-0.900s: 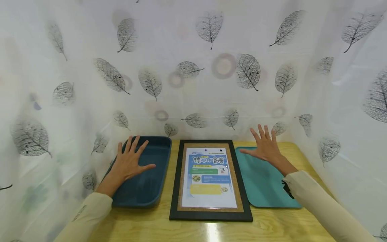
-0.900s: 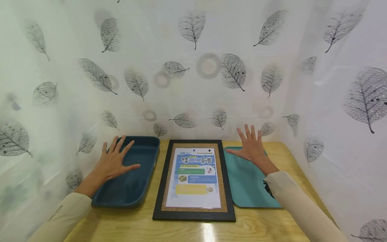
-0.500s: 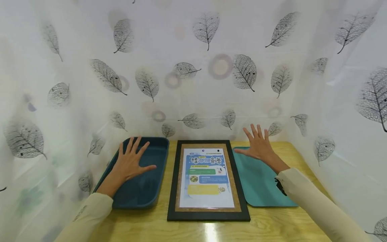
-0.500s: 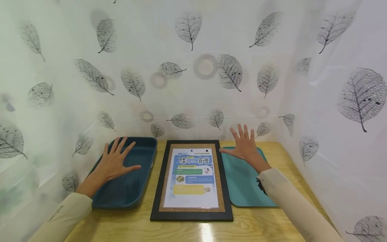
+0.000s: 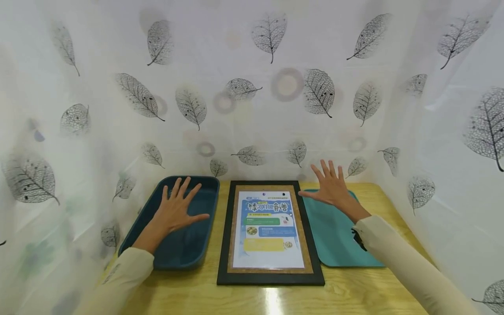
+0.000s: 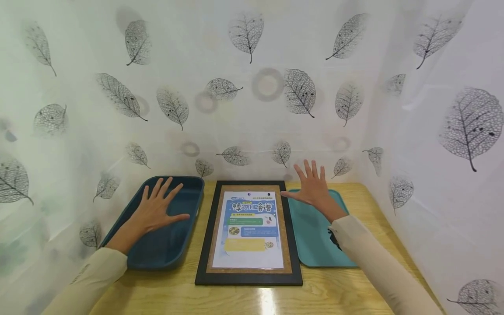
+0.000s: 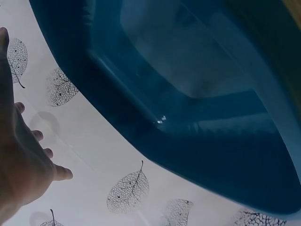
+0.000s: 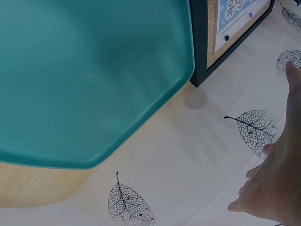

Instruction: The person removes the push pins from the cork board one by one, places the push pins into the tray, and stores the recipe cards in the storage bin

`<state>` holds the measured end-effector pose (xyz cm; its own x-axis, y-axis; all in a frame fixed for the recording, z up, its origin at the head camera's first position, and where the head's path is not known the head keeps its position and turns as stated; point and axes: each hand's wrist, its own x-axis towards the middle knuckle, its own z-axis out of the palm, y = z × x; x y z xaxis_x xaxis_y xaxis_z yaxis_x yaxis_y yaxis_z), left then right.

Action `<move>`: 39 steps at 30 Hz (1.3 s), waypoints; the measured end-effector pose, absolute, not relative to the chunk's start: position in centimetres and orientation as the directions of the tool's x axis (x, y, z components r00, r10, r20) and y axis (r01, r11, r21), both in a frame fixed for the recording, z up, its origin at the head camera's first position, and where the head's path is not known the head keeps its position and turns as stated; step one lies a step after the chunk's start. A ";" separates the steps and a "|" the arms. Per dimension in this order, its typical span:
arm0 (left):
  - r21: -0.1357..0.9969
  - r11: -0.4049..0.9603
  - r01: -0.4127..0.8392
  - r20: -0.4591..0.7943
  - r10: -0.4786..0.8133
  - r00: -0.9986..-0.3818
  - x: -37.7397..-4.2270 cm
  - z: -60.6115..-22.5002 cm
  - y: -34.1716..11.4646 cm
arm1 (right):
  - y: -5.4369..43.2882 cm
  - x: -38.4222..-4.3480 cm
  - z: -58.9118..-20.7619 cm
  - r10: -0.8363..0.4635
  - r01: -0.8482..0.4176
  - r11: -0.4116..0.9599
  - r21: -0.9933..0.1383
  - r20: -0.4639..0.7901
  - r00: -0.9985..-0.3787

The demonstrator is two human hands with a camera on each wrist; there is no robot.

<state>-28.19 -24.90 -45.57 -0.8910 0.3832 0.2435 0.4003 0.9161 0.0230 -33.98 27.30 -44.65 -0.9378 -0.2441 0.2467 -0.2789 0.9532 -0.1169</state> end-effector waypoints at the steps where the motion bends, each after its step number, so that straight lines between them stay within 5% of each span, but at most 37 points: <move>1: 0.024 0.916 0.399 0.238 0.383 -0.893 -28.2 -45.6 -24.8 | 27.2 -34.0 -44.7 -0.243 -0.277 0.954 -0.117 0.244 -0.939; 39: 0.115 0.901 0.418 0.157 0.399 -0.903 -28.9 -46.5 -18.5 | 24.9 -34.9 -45.4 -0.283 -0.311 0.942 -0.129 0.199 -0.938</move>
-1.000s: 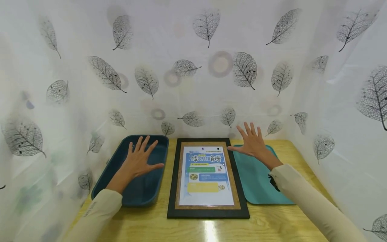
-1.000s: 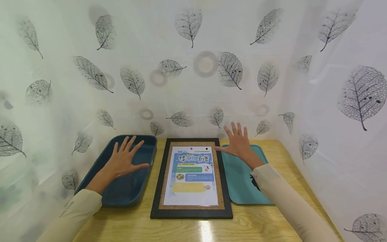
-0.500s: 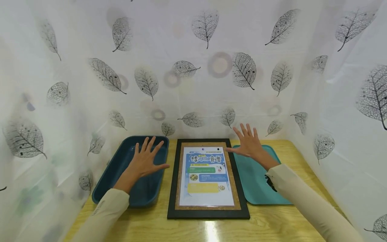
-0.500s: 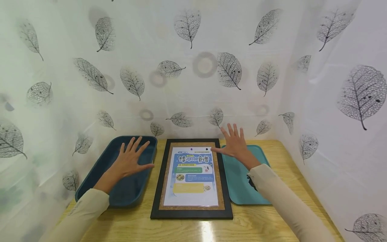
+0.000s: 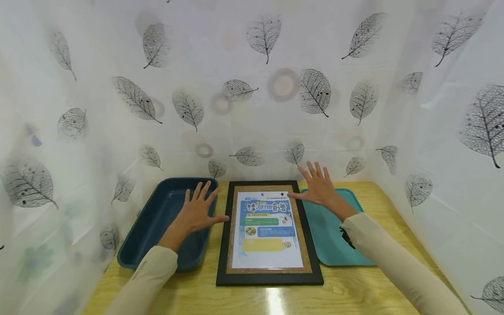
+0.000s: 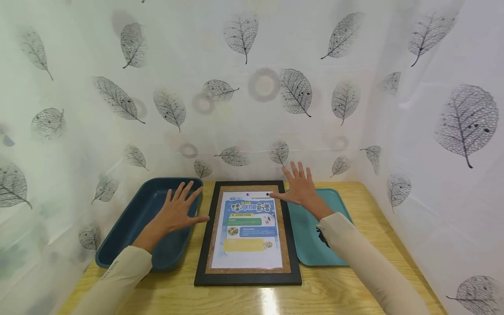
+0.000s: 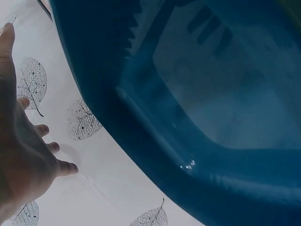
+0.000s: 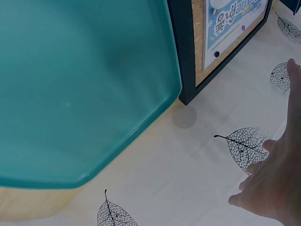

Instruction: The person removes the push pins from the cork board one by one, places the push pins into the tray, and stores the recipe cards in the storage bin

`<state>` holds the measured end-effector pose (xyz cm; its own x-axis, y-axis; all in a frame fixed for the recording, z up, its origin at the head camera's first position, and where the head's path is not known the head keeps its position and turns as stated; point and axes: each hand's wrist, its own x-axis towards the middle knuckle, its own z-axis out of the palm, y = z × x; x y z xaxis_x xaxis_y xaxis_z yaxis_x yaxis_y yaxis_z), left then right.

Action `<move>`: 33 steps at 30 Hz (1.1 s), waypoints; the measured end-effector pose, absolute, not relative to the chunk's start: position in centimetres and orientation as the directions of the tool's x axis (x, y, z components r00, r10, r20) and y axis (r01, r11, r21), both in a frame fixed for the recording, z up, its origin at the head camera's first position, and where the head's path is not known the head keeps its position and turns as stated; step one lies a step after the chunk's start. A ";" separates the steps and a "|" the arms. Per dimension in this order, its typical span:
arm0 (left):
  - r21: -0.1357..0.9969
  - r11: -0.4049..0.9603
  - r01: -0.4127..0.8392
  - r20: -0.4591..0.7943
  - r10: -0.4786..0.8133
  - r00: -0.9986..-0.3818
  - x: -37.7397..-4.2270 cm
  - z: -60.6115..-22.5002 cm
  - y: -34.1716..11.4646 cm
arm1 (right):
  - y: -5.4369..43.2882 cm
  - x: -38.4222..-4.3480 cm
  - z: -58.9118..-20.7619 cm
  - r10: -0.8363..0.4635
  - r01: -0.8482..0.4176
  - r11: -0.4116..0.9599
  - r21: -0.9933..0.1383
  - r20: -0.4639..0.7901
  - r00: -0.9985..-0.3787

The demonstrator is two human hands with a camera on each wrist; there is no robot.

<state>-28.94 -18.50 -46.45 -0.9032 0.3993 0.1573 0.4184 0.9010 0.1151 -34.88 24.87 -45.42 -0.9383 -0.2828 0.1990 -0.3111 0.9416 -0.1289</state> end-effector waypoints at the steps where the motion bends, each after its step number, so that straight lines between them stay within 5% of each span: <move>1: 0.117 0.899 0.422 0.160 0.402 -0.902 -29.0 -46.6 -18.4 | 24.8 -34.9 -45.5 -0.286 -0.315 0.940 -0.132 0.203 -0.937; 33: 0.212 0.894 0.395 0.017 0.401 -0.916 -29.8 -48.6 -15.0 | 22.0 -34.5 -46.4 -0.331 -0.365 0.912 -0.186 0.189 -0.924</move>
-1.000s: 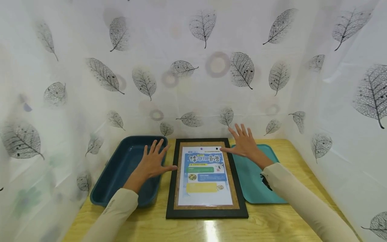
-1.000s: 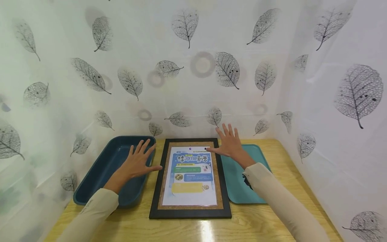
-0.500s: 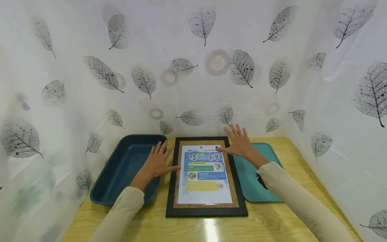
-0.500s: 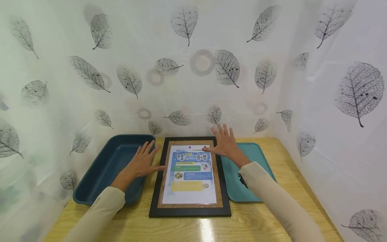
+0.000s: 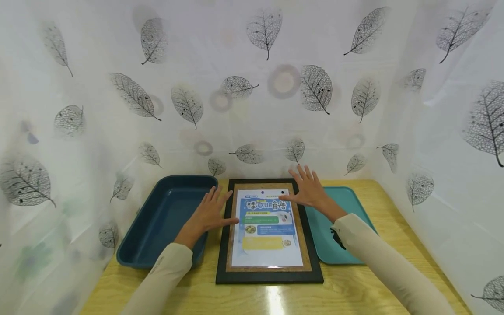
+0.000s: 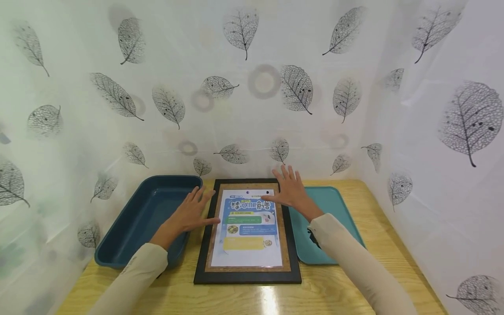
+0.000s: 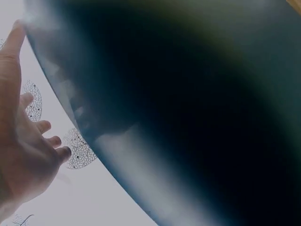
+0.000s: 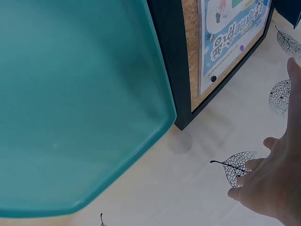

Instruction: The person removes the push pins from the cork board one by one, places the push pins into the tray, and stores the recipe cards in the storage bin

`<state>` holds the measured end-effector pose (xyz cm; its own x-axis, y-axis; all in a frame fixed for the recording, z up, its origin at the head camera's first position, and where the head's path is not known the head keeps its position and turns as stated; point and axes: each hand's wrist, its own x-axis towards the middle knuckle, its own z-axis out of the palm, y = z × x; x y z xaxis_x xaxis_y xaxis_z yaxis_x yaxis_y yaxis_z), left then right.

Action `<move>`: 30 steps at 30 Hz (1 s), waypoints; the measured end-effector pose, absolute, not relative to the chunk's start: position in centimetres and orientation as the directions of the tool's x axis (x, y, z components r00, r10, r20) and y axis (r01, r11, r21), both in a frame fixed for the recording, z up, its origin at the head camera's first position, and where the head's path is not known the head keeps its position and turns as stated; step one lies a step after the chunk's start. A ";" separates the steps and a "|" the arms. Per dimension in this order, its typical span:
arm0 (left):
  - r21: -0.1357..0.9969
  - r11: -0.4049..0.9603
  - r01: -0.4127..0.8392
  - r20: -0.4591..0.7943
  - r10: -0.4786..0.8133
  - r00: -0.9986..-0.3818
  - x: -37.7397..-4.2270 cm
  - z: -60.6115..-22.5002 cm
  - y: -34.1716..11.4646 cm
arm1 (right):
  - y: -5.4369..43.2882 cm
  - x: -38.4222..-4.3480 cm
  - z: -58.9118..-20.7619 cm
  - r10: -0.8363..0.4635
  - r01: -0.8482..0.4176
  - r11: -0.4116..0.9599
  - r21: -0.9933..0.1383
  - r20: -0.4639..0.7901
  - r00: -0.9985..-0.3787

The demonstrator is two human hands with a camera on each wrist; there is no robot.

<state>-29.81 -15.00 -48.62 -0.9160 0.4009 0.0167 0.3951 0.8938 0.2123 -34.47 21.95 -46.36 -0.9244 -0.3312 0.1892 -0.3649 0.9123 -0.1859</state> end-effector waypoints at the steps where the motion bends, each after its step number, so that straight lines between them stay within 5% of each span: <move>1: 0.214 0.896 0.390 0.008 0.398 -0.917 -29.8 -48.7 -14.9 | 21.9 -34.5 -46.4 -0.333 -0.365 0.912 -0.184 0.186 -0.924; 14: 0.297 0.873 0.386 0.011 0.401 -0.916 -29.3 -49.2 -13.6 | 21.1 -35.0 -46.9 -0.346 -0.369 0.910 -0.188 0.142 -0.927; 30: 0.225 0.887 0.402 0.020 0.409 -0.912 -29.1 -50.0 -11.7 | 20.3 -35.0 -47.5 -0.352 -0.367 0.918 -0.148 0.120 -0.928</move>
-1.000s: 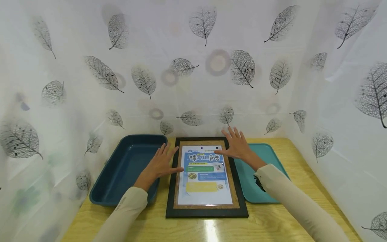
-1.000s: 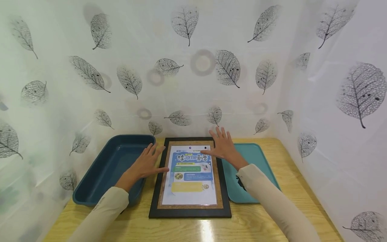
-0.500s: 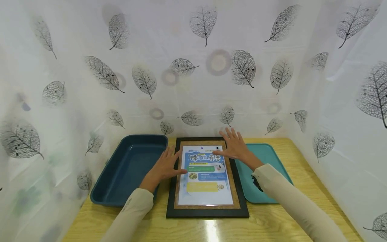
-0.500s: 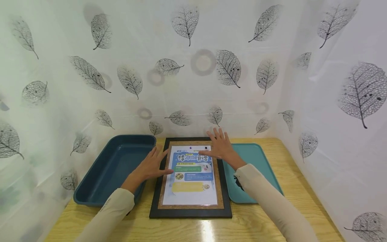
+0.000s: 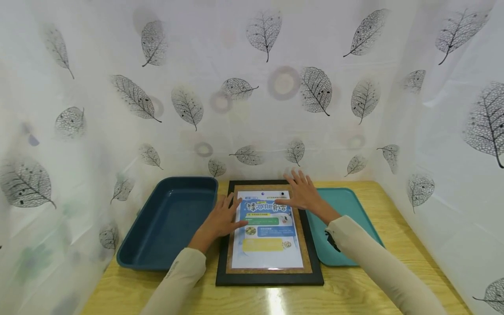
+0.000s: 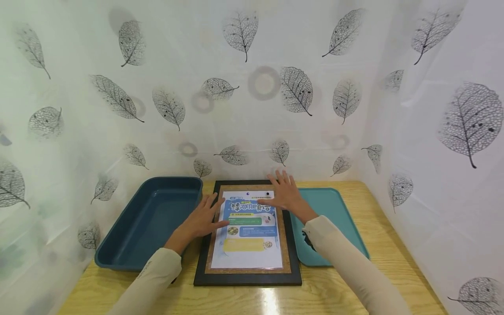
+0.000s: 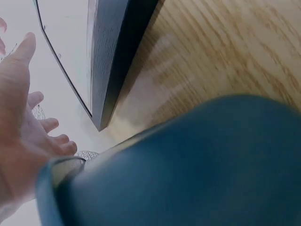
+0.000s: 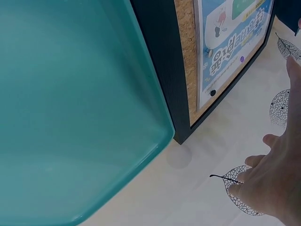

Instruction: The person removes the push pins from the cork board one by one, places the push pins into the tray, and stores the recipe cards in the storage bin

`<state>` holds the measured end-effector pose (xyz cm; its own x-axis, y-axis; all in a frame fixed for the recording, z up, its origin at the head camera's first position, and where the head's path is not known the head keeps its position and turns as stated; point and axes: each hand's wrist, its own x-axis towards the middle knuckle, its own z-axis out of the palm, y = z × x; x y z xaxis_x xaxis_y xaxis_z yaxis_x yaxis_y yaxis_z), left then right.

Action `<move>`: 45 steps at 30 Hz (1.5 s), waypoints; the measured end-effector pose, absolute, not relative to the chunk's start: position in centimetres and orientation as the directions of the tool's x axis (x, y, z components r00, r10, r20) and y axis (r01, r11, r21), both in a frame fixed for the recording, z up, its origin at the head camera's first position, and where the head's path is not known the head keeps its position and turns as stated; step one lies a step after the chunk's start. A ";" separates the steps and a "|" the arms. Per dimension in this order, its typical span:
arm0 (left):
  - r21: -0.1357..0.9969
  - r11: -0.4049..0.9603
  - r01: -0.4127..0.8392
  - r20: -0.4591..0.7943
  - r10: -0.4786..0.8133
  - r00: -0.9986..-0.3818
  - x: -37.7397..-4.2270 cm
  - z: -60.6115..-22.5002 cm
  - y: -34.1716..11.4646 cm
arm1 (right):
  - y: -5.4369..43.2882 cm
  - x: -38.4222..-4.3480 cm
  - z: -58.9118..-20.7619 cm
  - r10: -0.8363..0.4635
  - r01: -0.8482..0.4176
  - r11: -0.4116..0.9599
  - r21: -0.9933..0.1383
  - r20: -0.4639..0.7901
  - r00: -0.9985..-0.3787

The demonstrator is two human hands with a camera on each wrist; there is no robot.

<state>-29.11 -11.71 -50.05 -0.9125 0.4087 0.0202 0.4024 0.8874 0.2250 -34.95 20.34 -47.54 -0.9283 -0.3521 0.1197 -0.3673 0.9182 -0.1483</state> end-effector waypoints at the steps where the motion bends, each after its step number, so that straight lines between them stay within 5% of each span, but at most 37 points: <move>1: 0.219 0.888 0.404 0.019 0.410 -0.912 -29.1 -50.1 -11.6 | 20.2 -34.9 -47.6 -0.357 -0.373 0.915 -0.152 0.120 -0.926; 45: 0.313 0.914 0.258 -0.132 0.311 -0.941 -29.2 -53.2 -9.9 | 18.8 -36.4 -51.3 -0.389 -0.369 0.864 -0.341 0.012 -0.921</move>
<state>-29.15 -9.90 -53.15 -0.9411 0.3110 -0.1323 0.2582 0.9141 0.3125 -36.44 18.80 -51.29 -0.9213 -0.3886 0.0125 -0.3692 0.8644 -0.3414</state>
